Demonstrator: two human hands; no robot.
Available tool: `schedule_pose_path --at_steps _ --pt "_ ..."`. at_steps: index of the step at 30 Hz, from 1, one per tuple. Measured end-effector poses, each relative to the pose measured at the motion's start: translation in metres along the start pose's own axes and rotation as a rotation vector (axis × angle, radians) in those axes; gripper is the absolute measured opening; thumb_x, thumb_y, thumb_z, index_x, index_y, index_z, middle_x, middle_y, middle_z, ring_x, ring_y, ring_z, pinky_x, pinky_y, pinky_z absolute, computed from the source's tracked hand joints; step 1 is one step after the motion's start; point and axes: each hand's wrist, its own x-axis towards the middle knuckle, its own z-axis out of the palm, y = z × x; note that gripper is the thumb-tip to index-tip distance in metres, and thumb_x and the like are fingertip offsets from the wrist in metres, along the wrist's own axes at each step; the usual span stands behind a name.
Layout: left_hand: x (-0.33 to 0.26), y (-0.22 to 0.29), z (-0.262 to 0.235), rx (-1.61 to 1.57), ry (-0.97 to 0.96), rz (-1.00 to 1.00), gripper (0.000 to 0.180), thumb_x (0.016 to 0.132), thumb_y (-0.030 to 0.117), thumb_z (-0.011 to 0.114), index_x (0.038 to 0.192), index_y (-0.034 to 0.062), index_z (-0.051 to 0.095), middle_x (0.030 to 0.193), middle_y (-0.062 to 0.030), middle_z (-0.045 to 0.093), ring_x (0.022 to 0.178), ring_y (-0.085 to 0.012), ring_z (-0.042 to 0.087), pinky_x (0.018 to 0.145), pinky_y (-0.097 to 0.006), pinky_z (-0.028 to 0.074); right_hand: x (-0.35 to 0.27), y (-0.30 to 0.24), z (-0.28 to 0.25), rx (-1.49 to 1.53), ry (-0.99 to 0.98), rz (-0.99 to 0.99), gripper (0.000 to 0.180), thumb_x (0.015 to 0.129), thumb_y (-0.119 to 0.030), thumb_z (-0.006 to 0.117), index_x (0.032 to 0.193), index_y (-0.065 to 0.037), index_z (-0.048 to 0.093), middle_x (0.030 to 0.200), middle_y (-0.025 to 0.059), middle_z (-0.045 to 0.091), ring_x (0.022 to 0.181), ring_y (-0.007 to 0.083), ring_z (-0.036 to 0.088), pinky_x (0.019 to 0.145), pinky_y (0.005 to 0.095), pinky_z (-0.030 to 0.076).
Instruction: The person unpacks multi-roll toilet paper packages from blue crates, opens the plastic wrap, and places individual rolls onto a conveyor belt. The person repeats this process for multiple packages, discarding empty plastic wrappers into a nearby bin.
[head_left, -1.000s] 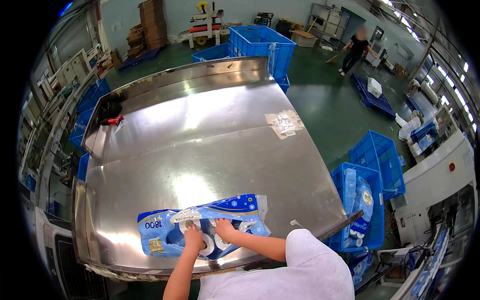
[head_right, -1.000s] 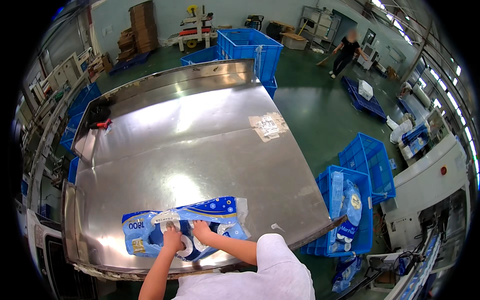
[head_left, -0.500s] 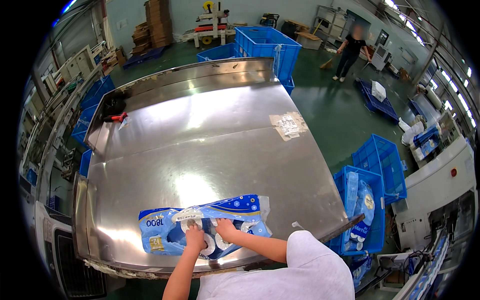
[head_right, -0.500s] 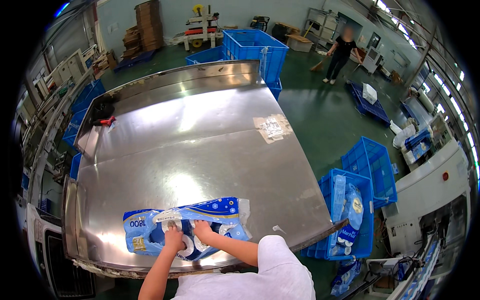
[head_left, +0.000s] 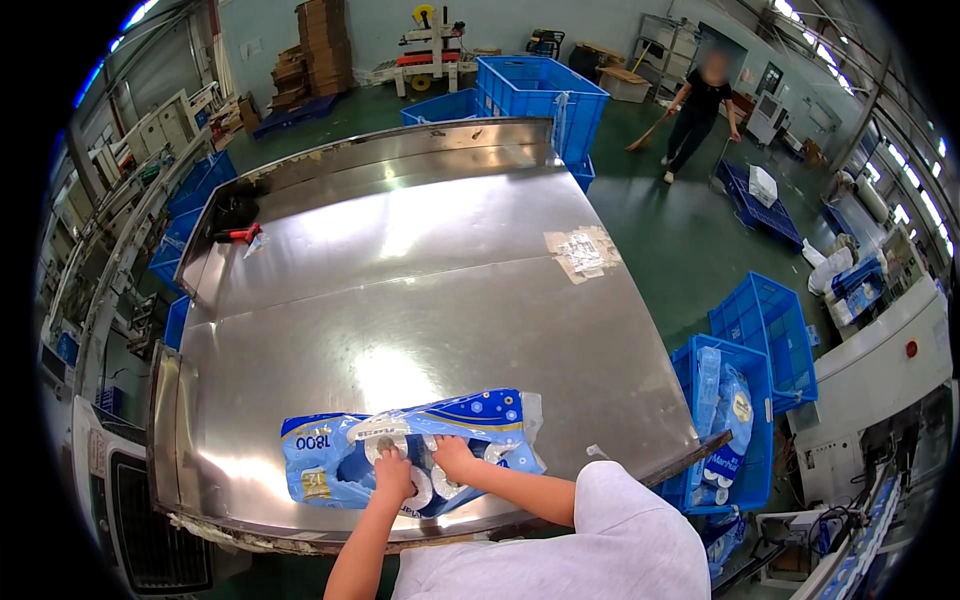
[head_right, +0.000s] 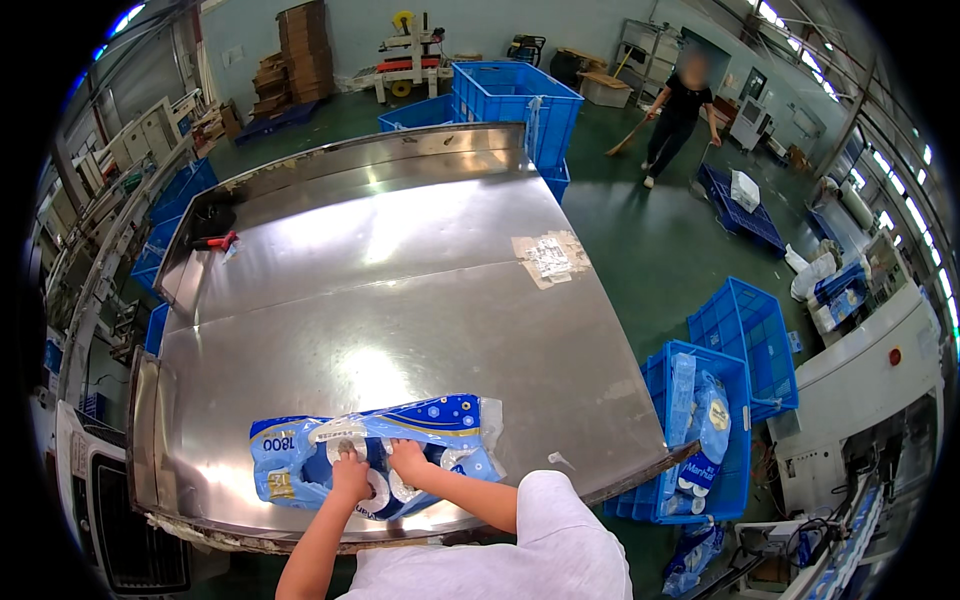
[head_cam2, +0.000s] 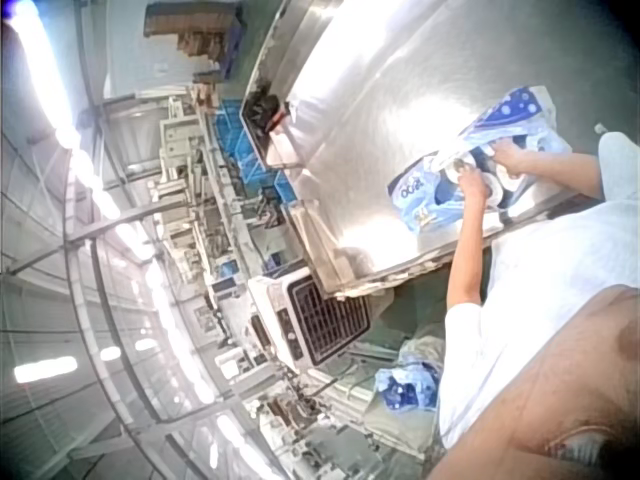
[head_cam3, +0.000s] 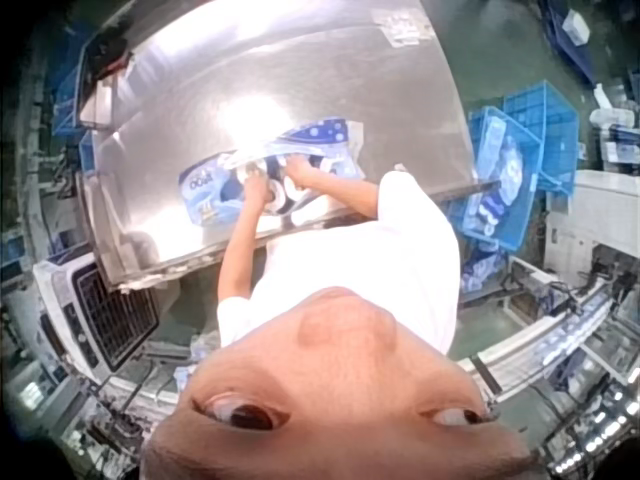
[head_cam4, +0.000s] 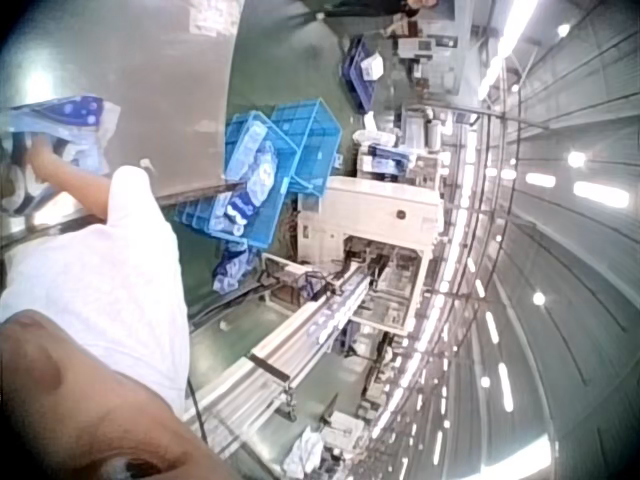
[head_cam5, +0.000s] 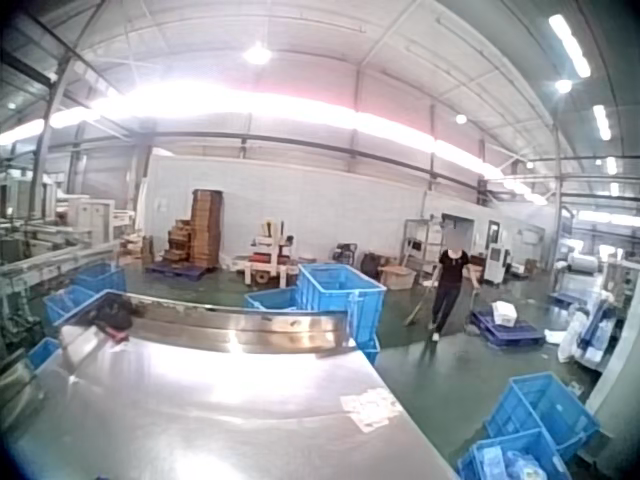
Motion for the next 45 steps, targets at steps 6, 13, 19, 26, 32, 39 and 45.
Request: schedule_pose_path --at_steps 6,13,19,26,32,39,45 --pt "-0.005 0.004 -0.008 0.001 0.062 -0.009 0.044 0.054 0.027 0.077 0.094 0.0117 0.067 0.112 -0.0133 0.053 0.106 -0.0275 0.05 0.08 -0.039 0.047 0.007 0.006 0.016 -0.043 0.048 -0.01 0.026 0.06 -0.015 0.068 0.086 -0.01 0.07 0.115 0.0204 0.052 0.105 0.0336 0.051 0.079 0.0402 0.047" --pt "0.002 -0.021 0.045 0.03 0.453 0.049 0.032 0.057 0.024 0.072 0.086 0.0121 0.068 0.1 -0.0124 0.055 0.097 -0.0279 0.053 0.07 -0.04 0.048 -0.011 -0.002 -0.015 -0.139 0.092 -0.072 0.037 0.054 -0.022 0.074 0.09 -0.012 0.07 0.112 0.0215 0.051 0.103 0.0357 0.051 0.081 0.0432 0.049" --pt "-0.028 -0.048 0.016 -0.151 0.436 0.026 0.031 0.059 0.024 0.072 0.087 0.0137 0.067 0.096 -0.0122 0.054 0.095 -0.0295 0.055 0.07 -0.04 0.049 -0.017 0.008 -0.036 -0.029 -0.059 -0.101 0.044 0.056 -0.032 0.076 0.095 -0.015 0.069 0.11 0.0217 0.052 0.1 0.0347 0.055 0.08 0.0416 0.049" --pt "-0.142 -0.057 -0.06 -0.544 0.706 -0.108 0.035 0.062 0.022 0.076 0.094 0.0115 0.066 0.095 -0.0113 0.054 0.087 -0.0298 0.057 0.071 -0.038 0.049 -0.019 0.04 -0.04 0.166 0.023 -0.087 0.051 0.057 -0.044 0.074 0.101 -0.02 0.069 0.094 0.0106 0.065 0.095 0.0291 0.059 0.082 0.0388 0.048" --pt "-0.291 -0.047 -0.01 -1.265 0.963 -0.376 0.045 0.068 0.023 0.074 0.105 0.0028 0.059 0.101 -0.0076 0.053 0.089 -0.0184 0.055 0.072 -0.029 0.046 -0.042 0.028 -0.071 1.02 -0.025 0.184 0.044 0.072 -0.036 0.069 0.109 -0.011 0.066 0.096 0.0071 0.067 0.094 0.0152 0.059 0.077 0.0279 0.047" --pt "-0.484 0.01 0.139 -1.7 1.397 -0.96 0.044 0.076 0.008 0.063 0.116 -0.0044 0.052 0.111 -0.0087 0.057 0.102 -0.0178 0.053 0.091 -0.032 0.041 -0.053 -0.071 -0.085 1.815 -0.244 -0.135 0.034 0.086 -0.027 0.059 0.114 -0.006 0.059 0.102 0.0027 0.062 0.094 0.0116 0.058 0.081 0.0283 0.047" --pt "-0.622 0.109 0.194 -1.369 1.69 -1.443 0.041 0.079 0.005 0.061 0.117 -0.0038 0.052 0.114 -0.01 0.056 0.102 -0.0186 0.054 0.09 -0.031 0.042 -0.066 -0.262 -0.039 1.713 -0.753 -0.358 0.031 0.089 -0.025 0.057 0.112 -0.004 0.058 0.105 0.0045 0.061 0.093 0.0145 0.059 0.083 0.0311 0.048"
